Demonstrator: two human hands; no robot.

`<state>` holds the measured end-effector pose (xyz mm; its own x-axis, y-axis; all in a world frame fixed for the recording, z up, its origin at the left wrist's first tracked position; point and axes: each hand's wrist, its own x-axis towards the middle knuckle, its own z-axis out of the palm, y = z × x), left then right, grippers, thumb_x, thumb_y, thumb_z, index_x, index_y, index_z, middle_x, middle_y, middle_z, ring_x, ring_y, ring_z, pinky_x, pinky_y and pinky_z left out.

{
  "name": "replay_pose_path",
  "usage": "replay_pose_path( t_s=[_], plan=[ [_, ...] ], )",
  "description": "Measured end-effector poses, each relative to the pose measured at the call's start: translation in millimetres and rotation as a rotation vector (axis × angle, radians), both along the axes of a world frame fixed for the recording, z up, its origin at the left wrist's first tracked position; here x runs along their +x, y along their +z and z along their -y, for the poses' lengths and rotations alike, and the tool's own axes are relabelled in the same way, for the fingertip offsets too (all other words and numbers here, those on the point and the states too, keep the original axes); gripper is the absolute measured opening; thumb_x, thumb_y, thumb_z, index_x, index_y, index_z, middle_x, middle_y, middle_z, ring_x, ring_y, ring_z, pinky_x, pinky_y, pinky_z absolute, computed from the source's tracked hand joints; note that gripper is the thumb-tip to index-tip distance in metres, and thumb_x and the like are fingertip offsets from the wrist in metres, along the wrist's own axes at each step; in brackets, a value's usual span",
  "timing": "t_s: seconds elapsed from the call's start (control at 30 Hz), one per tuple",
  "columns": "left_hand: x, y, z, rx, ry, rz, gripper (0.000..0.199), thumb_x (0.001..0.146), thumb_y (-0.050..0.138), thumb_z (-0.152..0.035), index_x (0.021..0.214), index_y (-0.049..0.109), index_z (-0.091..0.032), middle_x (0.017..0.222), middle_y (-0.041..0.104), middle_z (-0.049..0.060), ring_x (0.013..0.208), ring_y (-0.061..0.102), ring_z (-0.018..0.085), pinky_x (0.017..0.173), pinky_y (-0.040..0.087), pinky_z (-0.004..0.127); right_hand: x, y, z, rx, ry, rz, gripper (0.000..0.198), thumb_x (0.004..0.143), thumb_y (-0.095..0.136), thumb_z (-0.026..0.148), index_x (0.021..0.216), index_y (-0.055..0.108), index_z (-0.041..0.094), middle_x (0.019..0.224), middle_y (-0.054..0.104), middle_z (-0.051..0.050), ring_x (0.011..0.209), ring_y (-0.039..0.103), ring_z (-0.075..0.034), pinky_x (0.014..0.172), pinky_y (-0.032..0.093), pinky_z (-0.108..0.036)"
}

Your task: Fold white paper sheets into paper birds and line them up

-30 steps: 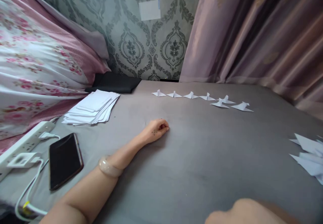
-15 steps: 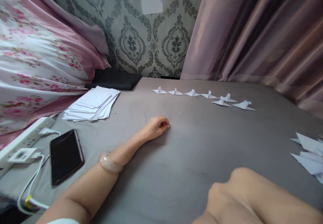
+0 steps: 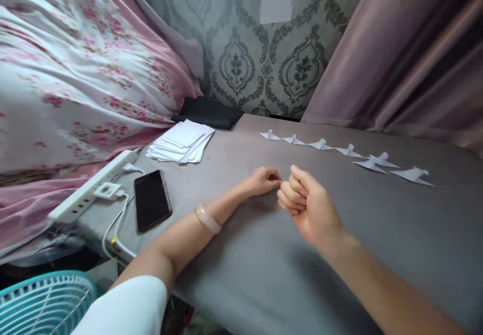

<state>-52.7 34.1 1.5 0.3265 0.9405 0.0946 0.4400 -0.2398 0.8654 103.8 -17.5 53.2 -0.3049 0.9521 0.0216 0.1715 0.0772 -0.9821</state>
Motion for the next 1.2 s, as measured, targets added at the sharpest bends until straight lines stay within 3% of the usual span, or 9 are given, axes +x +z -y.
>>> replay_pose_path(
  t_s=[0.1, 0.2, 0.3, 0.43, 0.53, 0.7, 0.8, 1.0, 1.2],
  plan=[
    [-28, 14.1, -1, -0.014, 0.067, -0.083, 0.021, 0.081, 0.059, -0.029, 0.083, 0.069, -0.011, 0.071, 0.067, 0.003, 0.064, 0.056, 0.012, 0.061, 0.044, 0.022, 4, -17, -10, 0.075, -0.073, 0.165, 0.051, 0.09, 0.039, 0.06, 0.058, 0.025, 0.023, 0.051, 0.025, 0.006, 0.047, 0.024, -0.009, 0.045, 0.021, -0.026],
    [-80, 31.8, -4, 0.014, 0.227, -0.178, 0.023, 0.08, 0.058, -0.032, 0.084, 0.07, -0.012, 0.074, 0.067, 0.003, 0.068, 0.058, 0.014, 0.063, 0.045, 0.023, 20, -36, -15, 0.187, -0.088, 0.426, 0.042, 0.088, 0.046, 0.055, 0.063, 0.041, 0.022, 0.055, 0.035, 0.005, 0.051, 0.034, -0.011, 0.051, 0.03, -0.026],
    [-148, 46.4, -10, 0.06, 0.485, -0.295, 0.026, 0.081, 0.056, -0.033, 0.086, 0.07, -0.012, 0.079, 0.068, 0.005, 0.077, 0.06, 0.018, 0.071, 0.047, 0.027, 29, -53, -16, 0.179, -0.02, 0.387, 0.031, 0.078, 0.059, 0.048, 0.093, 0.06, 0.021, 0.074, 0.059, -0.001, 0.064, 0.053, -0.015, 0.063, 0.044, -0.028],
    [-231, 54.9, -16, 0.076, 0.814, -0.469, 0.027, 0.078, 0.056, -0.027, 0.096, 0.068, -0.012, 0.098, 0.068, 0.011, 0.1, 0.059, 0.026, 0.09, 0.045, 0.034, 28, -63, -18, 0.075, -0.037, 0.301, 0.035, 0.071, 0.064, 0.048, 0.093, 0.063, 0.02, 0.081, 0.065, -0.005, 0.073, 0.061, -0.018, 0.069, 0.049, -0.03],
    [-266, 51.6, -19, 0.016, 0.912, -0.557, 0.036, 0.075, 0.062, -0.028, 0.107, 0.065, -0.012, 0.11, 0.066, 0.013, 0.107, 0.058, 0.028, 0.096, 0.043, 0.037, 27, -63, -21, 0.046, -0.067, 0.302, 0.036, 0.07, 0.066, 0.052, 0.087, 0.064, 0.02, 0.076, 0.064, -0.003, 0.068, 0.059, -0.017, 0.063, 0.048, -0.028],
    [-285, 35.6, -28, -0.099, 0.894, -0.601, 0.068, 0.066, 0.076, -0.044, 0.121, 0.057, -0.009, 0.121, 0.061, 0.017, 0.107, 0.06, 0.031, 0.089, 0.047, 0.034, 31, -62, -23, 0.053, -0.099, 0.326, 0.036, 0.076, 0.06, 0.057, 0.077, 0.064, 0.021, 0.069, 0.059, -0.001, 0.061, 0.053, -0.015, 0.054, 0.043, -0.023],
    [-289, 28.9, -34, -0.15, 0.883, -0.61, 0.077, 0.061, 0.079, -0.047, 0.123, 0.054, -0.009, 0.119, 0.063, 0.018, 0.107, 0.061, 0.031, 0.084, 0.048, 0.032, 33, -63, -22, 0.054, -0.087, 0.31, 0.035, 0.077, 0.061, 0.056, 0.077, 0.064, 0.021, 0.068, 0.058, -0.001, 0.061, 0.052, -0.015, 0.054, 0.043, -0.023],
    [-298, 30.0, -41, -0.203, 0.885, -0.615, 0.079, 0.054, 0.082, -0.05, 0.117, 0.055, -0.012, 0.129, 0.058, 0.02, 0.114, 0.059, 0.032, 0.085, 0.048, 0.031, 29, -63, -19, 0.048, -0.111, 0.231, 0.035, 0.074, 0.064, 0.057, 0.072, 0.064, 0.022, 0.065, 0.057, 0.0, 0.058, 0.05, -0.014, 0.052, 0.042, -0.023],
    [-303, 34.7, -38, -0.195, 0.887, -0.58, 0.073, 0.056, 0.079, -0.052, 0.112, 0.058, -0.011, 0.124, 0.063, 0.018, 0.108, 0.062, 0.03, 0.084, 0.048, 0.03, 27, -64, -19, 0.02, -0.087, 0.207, 0.033, 0.075, 0.064, 0.054, 0.071, 0.062, 0.022, 0.063, 0.053, 0.001, 0.057, 0.045, -0.013, 0.051, 0.038, -0.024]
  ],
)
